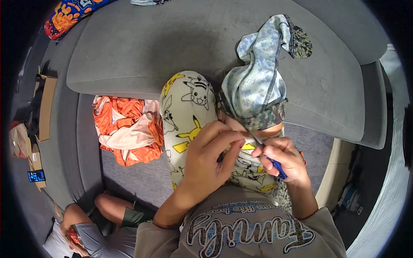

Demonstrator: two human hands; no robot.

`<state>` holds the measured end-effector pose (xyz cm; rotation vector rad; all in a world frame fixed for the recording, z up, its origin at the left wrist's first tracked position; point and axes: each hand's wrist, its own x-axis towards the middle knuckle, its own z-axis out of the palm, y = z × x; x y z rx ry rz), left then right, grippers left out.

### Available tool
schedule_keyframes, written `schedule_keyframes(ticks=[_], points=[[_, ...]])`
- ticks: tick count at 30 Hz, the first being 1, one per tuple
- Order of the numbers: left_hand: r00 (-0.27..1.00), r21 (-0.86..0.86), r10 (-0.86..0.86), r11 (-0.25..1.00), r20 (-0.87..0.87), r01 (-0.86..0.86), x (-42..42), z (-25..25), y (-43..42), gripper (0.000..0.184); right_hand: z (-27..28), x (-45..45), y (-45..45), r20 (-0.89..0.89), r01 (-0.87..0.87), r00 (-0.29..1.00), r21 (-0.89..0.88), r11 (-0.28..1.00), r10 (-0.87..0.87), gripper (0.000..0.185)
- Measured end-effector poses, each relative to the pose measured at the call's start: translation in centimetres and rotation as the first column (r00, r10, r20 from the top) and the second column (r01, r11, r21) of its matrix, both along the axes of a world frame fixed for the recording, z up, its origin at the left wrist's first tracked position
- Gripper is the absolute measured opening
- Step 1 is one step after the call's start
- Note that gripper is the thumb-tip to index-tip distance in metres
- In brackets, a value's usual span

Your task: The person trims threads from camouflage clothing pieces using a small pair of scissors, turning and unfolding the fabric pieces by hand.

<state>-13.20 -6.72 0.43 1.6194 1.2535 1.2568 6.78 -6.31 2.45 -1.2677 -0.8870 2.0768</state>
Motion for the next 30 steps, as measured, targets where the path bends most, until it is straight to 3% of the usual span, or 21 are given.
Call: schedule_keyframes(ticks=[2,3,4,6,7,10,11,13,14,16,18,20,22,24,26,28,30], points=[[0.989,-0.002,0.001,1.0,-0.145,-0.002,-2.1,0.0,0.1,0.014,0.2,1.6,0.4,0.084,0.103,0.989,0.182,0.978,-0.12,0.025],[0.967,-0.026,0.135,0.989,-0.217,-0.144,-3.6,-0.6,0.1,0.015,0.3,3.4,1.0,0.109,0.184,0.969,0.272,0.944,-0.221,0.024],[0.921,-0.037,0.259,0.959,-0.29,-0.281,-5.2,-1.2,0.2,0.017,0.2,5.3,1.9,0.204,0.262,0.911,0.381,0.886,-0.357,0.024],[0.802,0.1,0.423,0.901,-0.422,-0.423,-7.3,-1.2,1.1,0.02,0.8,7.8,4.5,0.467,0.205,0.679,0.62,0.757,-0.566,0.029],[0.805,0.114,0.417,0.905,-0.422,-0.409,-7.1,-0.6,1.3,0.02,0.7,9.4,6.1,0.533,0.162,0.604,0.646,0.746,-0.592,0.033],[0.849,0.08,0.416,0.907,-0.326,-0.414,-5.1,0.8,1.9,0.023,-0.7,12.6,8.8,0.617,0.106,0.538,0.627,0.772,-0.575,0.036],[0.906,0.143,0.296,0.954,-0.303,-0.264,-3.9,0.8,2.2,0.022,-1.3,12.9,9.6,0.604,0.112,0.54,0.638,0.762,-0.586,0.036],[0.959,0.185,0.082,0.982,-0.273,-0.031,-1.2,1.6,2.7,0.022,-2.8,13.3,10.9,0.735,-0.22,0.074,0.672,0.707,-0.675,0.037],[0.968,0.165,-0.008,0.985,-0.249,0.051,0.3,2.1,3.1,0.023,-4.2,14.0,11.5,0.73,-0.207,0.076,0.678,0.705,-0.679,0.037],[0.96,0.177,-0.043,0.98,-0.277,0.095,2.1,1.9,4.2,0.023,-6.7,15.6,12.2,0.524,-0.64,-0.063,0.632,0.437,-0.85,0.036],[0.948,0.184,-0.058,0.976,-0.312,0.12,2.9,2.1,5.2,0.023,-3.9,12.8,10.4,0.543,-0.558,-0.043,0.683,0.471,-0.839,0.03],[0.918,0.155,-0.082,0.976,-0.389,0.153,3.4,2.5,5.9,0.024,-1.7,10.6,8.0,0.452,-0.208,0.464,0.892,0.402,-0.762,0.02],[0.888,0.148,-0.102,0.971,-0.449,0.187,3.9,2.5,6.3,0.022,-1.3,8.4,5.4,0.372,-0.014,0.694,0.863,0.505,-0.617,0.014],[0.854,0.138,-0.127,0.965,-0.504,0.224,4.5,2.4,6.5,0.02,-0.8,6.8,3.3,0.376,0.021,0.798,0.763,0.646,-0.47,0.01],[0.826,0.123,-0.144,0.961,-0.545,0.248,5.0,2.4,6.3,0.016,-1.6,5.7,1.7,0.193,0.132,0.914,0.689,0.712,-0.356,0.012],[0.837,0.139,-0.128,0.962,-0.532,0.235,5.9,3.0,5.7,0.015,-1.1,5.7,1.2,0.149,0.009,0.98,0.62,0.784,-0.13,0.015],[0.852,0.172,-0.097,0.962,-0.514,0.213,7.3,3.7,4.8,0.015,-1.7,4.4,0.7,-0.165,0.246,0.967,0.422,0.873,-0.193,0.018]])
